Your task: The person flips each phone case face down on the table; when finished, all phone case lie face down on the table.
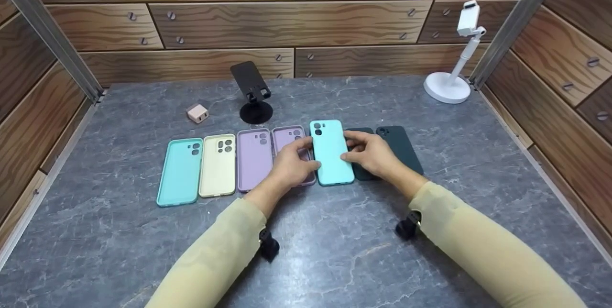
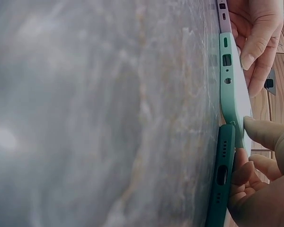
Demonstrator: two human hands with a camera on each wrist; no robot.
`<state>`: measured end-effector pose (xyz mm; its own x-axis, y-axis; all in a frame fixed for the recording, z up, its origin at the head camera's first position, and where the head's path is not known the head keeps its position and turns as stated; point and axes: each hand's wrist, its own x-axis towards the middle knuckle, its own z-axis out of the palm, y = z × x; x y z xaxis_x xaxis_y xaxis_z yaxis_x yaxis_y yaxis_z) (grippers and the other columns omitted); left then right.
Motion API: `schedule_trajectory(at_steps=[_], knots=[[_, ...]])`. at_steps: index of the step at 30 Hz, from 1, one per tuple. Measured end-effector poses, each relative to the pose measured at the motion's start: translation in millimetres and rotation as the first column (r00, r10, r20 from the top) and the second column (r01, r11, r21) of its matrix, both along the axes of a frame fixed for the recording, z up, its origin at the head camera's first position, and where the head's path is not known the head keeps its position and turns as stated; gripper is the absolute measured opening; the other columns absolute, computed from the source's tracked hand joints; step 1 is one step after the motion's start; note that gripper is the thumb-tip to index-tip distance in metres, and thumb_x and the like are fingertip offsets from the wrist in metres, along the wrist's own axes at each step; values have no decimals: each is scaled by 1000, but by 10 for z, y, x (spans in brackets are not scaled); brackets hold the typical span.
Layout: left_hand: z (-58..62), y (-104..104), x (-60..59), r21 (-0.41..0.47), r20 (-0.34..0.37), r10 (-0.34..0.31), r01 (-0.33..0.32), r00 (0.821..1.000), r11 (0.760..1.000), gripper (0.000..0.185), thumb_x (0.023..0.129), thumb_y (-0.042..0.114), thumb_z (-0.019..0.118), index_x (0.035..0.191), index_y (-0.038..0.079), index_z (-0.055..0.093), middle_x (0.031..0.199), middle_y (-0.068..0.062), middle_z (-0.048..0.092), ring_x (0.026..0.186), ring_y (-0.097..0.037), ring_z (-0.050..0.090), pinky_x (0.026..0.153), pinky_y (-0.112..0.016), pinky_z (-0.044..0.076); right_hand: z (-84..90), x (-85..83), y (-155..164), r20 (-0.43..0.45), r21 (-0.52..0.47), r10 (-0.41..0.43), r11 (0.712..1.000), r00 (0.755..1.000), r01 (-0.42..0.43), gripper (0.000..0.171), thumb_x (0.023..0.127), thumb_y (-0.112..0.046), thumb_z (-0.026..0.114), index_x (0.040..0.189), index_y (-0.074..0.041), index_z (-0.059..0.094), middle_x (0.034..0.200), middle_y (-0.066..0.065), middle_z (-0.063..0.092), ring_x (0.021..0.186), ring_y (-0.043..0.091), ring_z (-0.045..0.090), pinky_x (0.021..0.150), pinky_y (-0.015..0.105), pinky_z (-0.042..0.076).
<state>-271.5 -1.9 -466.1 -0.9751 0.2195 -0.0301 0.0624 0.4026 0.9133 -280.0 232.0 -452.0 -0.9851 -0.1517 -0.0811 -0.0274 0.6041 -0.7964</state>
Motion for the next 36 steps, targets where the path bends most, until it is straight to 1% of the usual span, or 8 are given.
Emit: schedule_trajectory(at_steps=[6,15,21,23,26,29,32,36], knots=[[-3,0,-4,-6,8,4,-4,1000,1000,65,92,6,80,153,6,56,149,-14,60,142,-28,51,117,-41,41,4,2,-5,4,9,-2,1000,1000,2,66,97,-14,80,157,-5,52,132,16,66,109,28,61,90,38,50],[35,2,9,-5,-11,15,-15,1000,1000,70,89,3,82,153,5,55,150,-15,60,144,-29,49,120,-41,37,15,13,-28,-9,28,-10,1000,1000,10,68,96,-10,81,157,-5,51,133,16,65,106,26,63,86,35,52],[20,28,7,35,6,39,-39,999,999,68,89,-1,81,152,3,55,151,-16,58,145,-29,48,119,-40,38,-13,5,-31,-8,39,-19,999,1000,19,68,96,-10,81,157,-5,51,131,15,65,104,26,63,85,35,51],[29,21,12,63,18,51,-52,999,997,66,91,-1,80,152,4,56,152,-15,57,139,-28,54,113,-38,45,-12,6,-34,-16,40,-18,999,1000,18,68,95,-10,81,156,-4,52,130,15,65,105,26,64,85,35,52],[70,-18,20,114,19,66,-68,998,991,63,92,-1,79,151,5,58,151,-13,58,119,-27,65,92,-36,58,7,22,-42,-36,41,-27,999,999,28,65,96,-11,80,154,-4,54,128,15,67,106,27,65,87,37,54],[131,-97,14,165,-18,89,-85,996,983,59,91,-2,79,147,4,61,145,-15,61,98,-24,69,72,-30,59,38,41,-72,-76,41,-47,998,996,50,58,97,-12,79,151,-4,58,124,14,69,108,28,67,88,38,56],[185,-212,0,193,-68,124,-109,990,975,58,88,-4,80,143,2,63,138,-18,65,94,-23,68,69,-27,58,88,61,-143,-105,27,-60,998,993,63,52,99,-13,77,148,-4,62,121,12,71,110,28,67,90,39,56],[212,-379,-13,165,-101,166,-148,981,975,56,88,-3,80,141,1,64,130,-20,68,94,-24,68,73,-28,58,140,80,-290,-120,-1,-34,999,992,34,52,98,-14,78,147,-4,63,118,11,72,111,29,67,90,40,57]])
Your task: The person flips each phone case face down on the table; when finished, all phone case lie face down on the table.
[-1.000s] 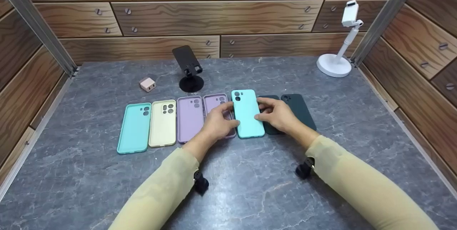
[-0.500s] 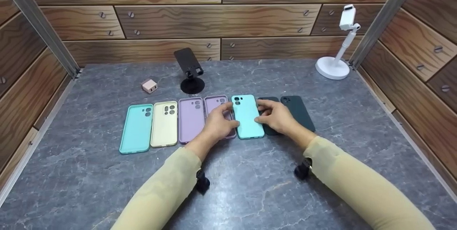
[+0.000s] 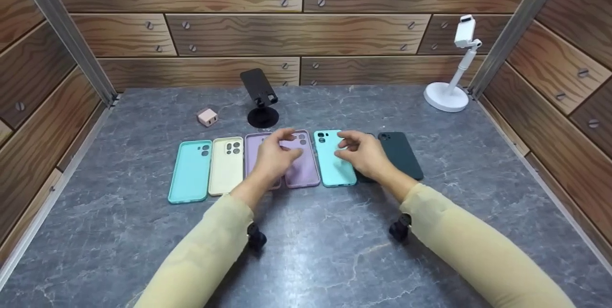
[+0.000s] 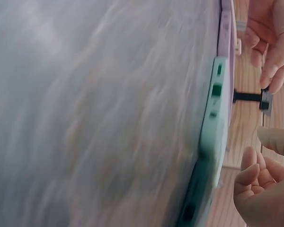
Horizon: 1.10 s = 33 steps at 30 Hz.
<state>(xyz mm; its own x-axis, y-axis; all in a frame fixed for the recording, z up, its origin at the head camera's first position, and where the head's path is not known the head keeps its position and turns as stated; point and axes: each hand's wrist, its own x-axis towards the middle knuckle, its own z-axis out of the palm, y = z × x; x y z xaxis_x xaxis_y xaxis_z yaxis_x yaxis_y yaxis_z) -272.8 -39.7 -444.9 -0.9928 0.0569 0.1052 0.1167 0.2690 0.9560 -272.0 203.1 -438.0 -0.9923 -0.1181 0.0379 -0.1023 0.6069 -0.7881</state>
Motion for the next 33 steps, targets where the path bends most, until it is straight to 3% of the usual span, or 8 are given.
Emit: schedule_trajectory(at_steps=[5,11,18,26,33], knots=[[-83,-137,-57,-66,35,25,-23,999,998,54,88,-1,80,140,1,66,124,-19,69,97,-25,67,80,-29,57,-35,-18,-197,16,1,26,1000,1000,-26,51,98,-14,78,146,-6,64,117,9,73,109,29,69,89,41,58],[-171,-226,-103,-112,32,2,2,999,994,51,88,0,80,137,-3,66,121,-20,70,106,-32,67,94,-39,56,-93,-59,-398,60,-6,51,999,997,-50,52,98,-15,79,147,-7,63,117,8,73,110,28,69,90,41,58],[-265,-279,-113,-117,39,-11,15,999,993,49,87,-1,80,134,-5,67,117,-18,70,111,-33,67,101,-40,54,-154,-97,-488,138,-7,74,997,988,-74,56,97,-15,80,149,-10,62,115,5,71,110,25,68,89,39,57],[-291,-335,-138,-134,61,-39,47,997,990,54,86,0,83,137,-3,65,126,-18,70,120,-31,66,110,-39,48,-172,-137,-504,117,43,127,990,985,-133,60,91,-13,84,147,-6,63,114,7,70,96,21,63,84,35,53],[-289,-362,-159,-186,73,-59,72,996,980,60,83,2,87,139,-1,65,128,-16,70,123,-29,63,113,-39,45,-164,-146,-531,132,76,136,986,982,-147,62,92,-14,85,149,-6,61,120,8,68,102,23,62,89,37,52]])
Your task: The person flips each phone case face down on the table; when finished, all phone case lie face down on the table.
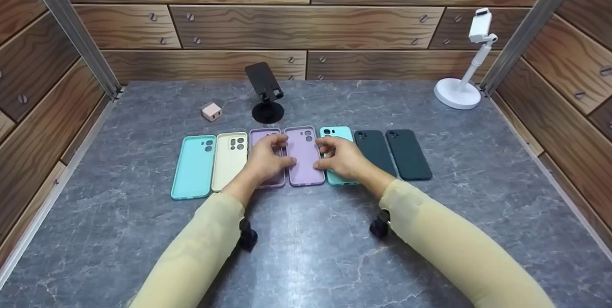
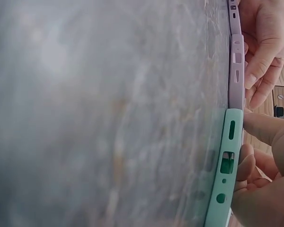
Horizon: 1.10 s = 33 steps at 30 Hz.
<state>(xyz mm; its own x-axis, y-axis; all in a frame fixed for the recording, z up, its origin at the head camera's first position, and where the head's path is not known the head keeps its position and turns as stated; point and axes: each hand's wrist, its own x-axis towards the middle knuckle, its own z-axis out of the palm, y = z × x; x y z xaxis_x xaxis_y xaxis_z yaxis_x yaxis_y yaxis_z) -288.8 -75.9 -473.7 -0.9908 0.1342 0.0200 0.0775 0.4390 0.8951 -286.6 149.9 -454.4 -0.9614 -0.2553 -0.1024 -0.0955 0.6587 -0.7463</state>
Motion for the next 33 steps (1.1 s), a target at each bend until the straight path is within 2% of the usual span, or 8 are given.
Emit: schedule_trajectory(at_steps=[12,28,33], knots=[[30,-12,0,-59,-31,-18,16,999,998,59,84,2,86,139,0,65,128,-15,70,121,-29,61,112,-40,44,10,-10,24,-8,21,20,1000,1000,-20,61,93,-15,84,149,-5,62,124,10,68,105,24,62,91,38,52],[0,-14,4,-69,-97,-5,-2,995,998,57,76,-6,78,133,-3,68,120,-15,70,104,-29,62,97,-39,50,-2,-4,36,-40,55,46,998,998,-44,61,93,-15,82,149,-5,61,122,10,67,101,22,61,88,36,51],[-39,-16,-11,-57,-87,-5,0,996,998,58,75,-8,75,133,-3,68,120,-15,70,103,-28,62,95,-39,51,-43,2,35,-42,56,44,998,998,-42,60,93,-13,82,148,-5,62,122,10,67,100,22,62,88,37,52]])
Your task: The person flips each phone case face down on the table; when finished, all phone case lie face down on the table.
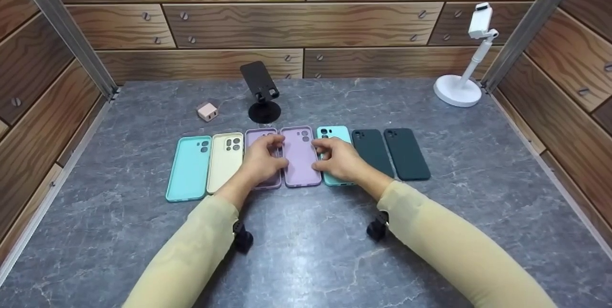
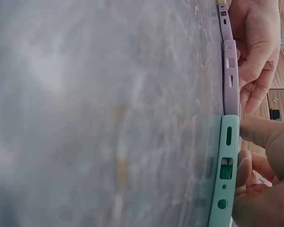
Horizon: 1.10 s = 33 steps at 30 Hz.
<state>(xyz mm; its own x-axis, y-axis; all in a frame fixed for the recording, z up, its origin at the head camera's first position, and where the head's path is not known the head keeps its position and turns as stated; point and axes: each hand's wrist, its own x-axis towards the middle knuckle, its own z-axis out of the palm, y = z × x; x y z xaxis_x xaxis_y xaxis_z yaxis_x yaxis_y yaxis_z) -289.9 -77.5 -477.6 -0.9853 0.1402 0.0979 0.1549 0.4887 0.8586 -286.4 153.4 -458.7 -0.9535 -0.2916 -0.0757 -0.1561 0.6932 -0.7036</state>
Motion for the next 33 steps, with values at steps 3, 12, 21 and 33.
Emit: schedule_trajectory(at_steps=[3,12,21,33], knots=[[-11,-17,3,16,16,-2,2,1000,1000,58,76,-8,74,133,-3,68,120,-15,70,105,-29,63,97,-40,51,-20,9,-13,-5,4,8,1000,1000,-8,60,93,-13,82,148,-5,62,121,10,67,99,21,61,87,37,52],[55,-50,36,41,11,-11,11,1000,999,58,76,-8,73,133,-3,68,117,-15,69,99,-26,66,96,-36,52,-42,39,-23,-30,13,26,1000,999,-26,57,93,-13,83,146,-3,64,123,11,67,98,22,61,86,37,52],[230,-38,65,-34,-11,-48,48,999,998,63,78,-5,76,140,1,66,128,-15,68,91,-23,67,84,-33,56,1,54,-61,-61,47,41,998,997,-38,54,93,-14,83,143,-4,66,125,14,69,103,25,63,91,42,54],[340,-16,81,-67,-78,-52,47,996,997,65,78,-3,79,142,3,65,141,-15,59,91,-26,67,82,-34,56,75,75,-115,-176,126,105,988,979,-84,52,91,-12,85,139,-3,68,119,13,69,101,27,65,90,43,55]])
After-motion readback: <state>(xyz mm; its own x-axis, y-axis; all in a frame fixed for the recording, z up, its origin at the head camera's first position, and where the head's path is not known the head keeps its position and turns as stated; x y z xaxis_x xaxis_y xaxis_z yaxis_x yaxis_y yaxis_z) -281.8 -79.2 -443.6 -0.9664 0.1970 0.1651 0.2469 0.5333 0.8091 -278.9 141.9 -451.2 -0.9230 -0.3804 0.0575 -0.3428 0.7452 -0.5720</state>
